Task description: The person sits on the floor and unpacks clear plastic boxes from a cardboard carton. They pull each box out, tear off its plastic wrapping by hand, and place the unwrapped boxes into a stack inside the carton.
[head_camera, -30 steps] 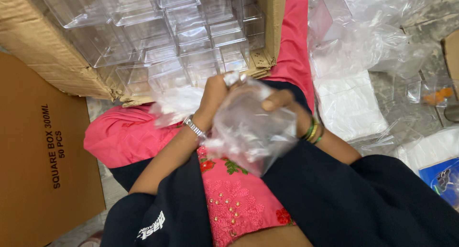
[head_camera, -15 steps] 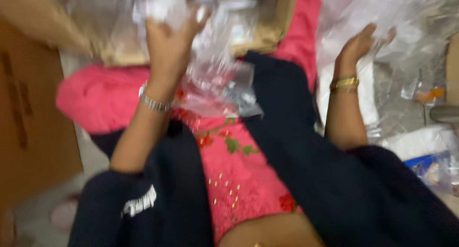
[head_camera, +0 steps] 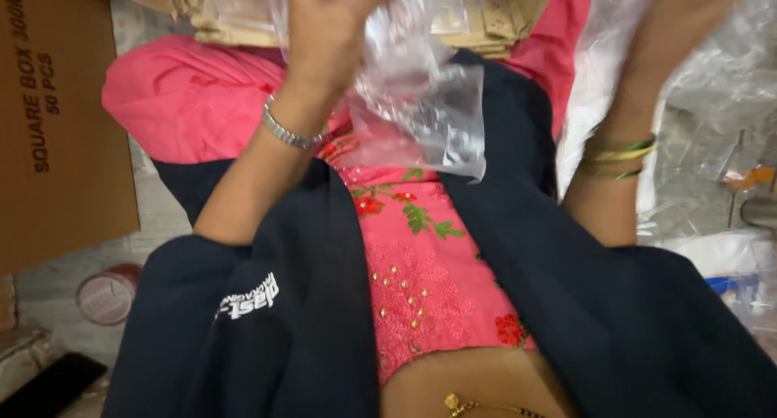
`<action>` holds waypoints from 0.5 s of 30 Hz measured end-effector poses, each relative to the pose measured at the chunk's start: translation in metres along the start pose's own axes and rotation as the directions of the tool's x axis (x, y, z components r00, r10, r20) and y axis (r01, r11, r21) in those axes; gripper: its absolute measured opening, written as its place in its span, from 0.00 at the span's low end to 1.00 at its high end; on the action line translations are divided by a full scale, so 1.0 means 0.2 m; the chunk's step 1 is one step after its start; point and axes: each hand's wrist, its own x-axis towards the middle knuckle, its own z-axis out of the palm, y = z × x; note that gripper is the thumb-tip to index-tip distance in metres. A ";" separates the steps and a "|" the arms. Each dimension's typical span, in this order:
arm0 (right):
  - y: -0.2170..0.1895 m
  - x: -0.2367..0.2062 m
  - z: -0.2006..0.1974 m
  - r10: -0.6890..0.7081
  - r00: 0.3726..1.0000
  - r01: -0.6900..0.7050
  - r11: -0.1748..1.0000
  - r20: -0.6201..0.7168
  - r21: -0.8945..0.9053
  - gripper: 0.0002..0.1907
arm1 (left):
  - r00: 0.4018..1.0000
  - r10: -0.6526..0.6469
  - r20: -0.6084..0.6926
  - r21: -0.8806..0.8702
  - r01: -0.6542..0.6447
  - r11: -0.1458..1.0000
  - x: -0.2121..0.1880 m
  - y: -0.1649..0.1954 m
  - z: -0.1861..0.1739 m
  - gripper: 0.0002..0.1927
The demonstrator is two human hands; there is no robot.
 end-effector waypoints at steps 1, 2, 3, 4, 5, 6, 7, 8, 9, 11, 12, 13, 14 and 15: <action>-0.16 -0.08 0.08 0.025 0.971 -0.096 0.951 0.237 0.295 0.11 | 0.995 -0.077 0.063 -0.106 0.083 0.991 0.00 0.04 0.04 0.09; -0.30 -0.16 0.16 0.014 0.830 -0.341 0.804 0.557 0.488 0.10 | 0.981 -0.140 0.134 -0.201 0.165 0.966 -0.01 0.08 0.06 0.10; -0.44 -0.24 0.24 -0.021 0.652 -0.566 0.651 0.758 0.505 0.09 | 0.959 -0.192 0.210 -0.285 0.248 0.926 -0.02 0.12 0.08 0.13; -0.54 -0.28 0.30 -0.023 0.582 -0.666 0.560 0.813 0.493 0.09 | 0.964 -0.173 0.201 -0.258 0.223 0.940 -0.01 0.15 0.08 0.14; -0.63 -0.31 0.35 -0.016 0.536 -0.731 0.492 0.844 0.473 0.10 | 0.970 -0.154 0.188 -0.231 0.196 0.953 -0.01 0.18 0.07 0.15; -0.70 -0.32 0.38 -0.050 0.536 -0.709 0.515 0.843 0.481 0.07 | 0.976 -0.136 0.172 -0.202 0.170 0.964 -0.01 0.19 0.04 0.16; -0.75 -0.32 0.39 -0.084 0.573 -0.692 0.484 0.815 0.536 0.08 | 0.984 -0.147 0.095 -0.128 0.159 0.979 -0.01 0.21 0.01 0.13; -0.78 -0.32 0.40 -0.112 0.606 -0.676 0.450 0.787 0.584 0.10 | 0.987 -0.158 0.016 -0.055 0.159 0.986 -0.03 0.21 -0.03 0.11; -0.80 -0.32 0.39 -0.135 0.638 -0.659 0.413 0.758 0.629 0.11 | 0.984 -0.168 -0.063 0.015 0.169 0.985 -0.04 0.21 -0.07 0.08; -0.83 -0.34 0.37 -0.140 0.692 -0.586 0.464 0.708 0.665 0.11 | 0.995 -0.069 -0.067 0.007 0.070 0.998 -0.07 0.18 -0.10 0.09; -0.83 -0.36 0.37 -0.143 0.717 -0.548 0.488 0.682 0.679 0.10 | 0.997 -0.021 -0.068 0.002 0.021 1.000 -0.08 0.16 -0.12 0.10; -0.83 -0.39 0.39 -0.109 0.713 -0.544 0.538 0.693 0.644 0.08 | 0.990 -0.101 -0.103 -0.027 0.098 0.995 -0.09 0.14 -0.12 0.09; -0.83 -0.42 0.41 -0.075 0.709 -0.537 0.586 0.701 0.606 0.07 | 0.975 -0.180 -0.133 -0.060 0.173 0.983 -0.09 0.13 -0.12 0.09; -0.82 -0.45 0.43 -0.039 0.707 -0.530 0.633 0.706 0.565 0.08 | 0.953 -0.259 -0.158 -0.097 0.247 0.964 -0.09 0.11 -0.11 0.09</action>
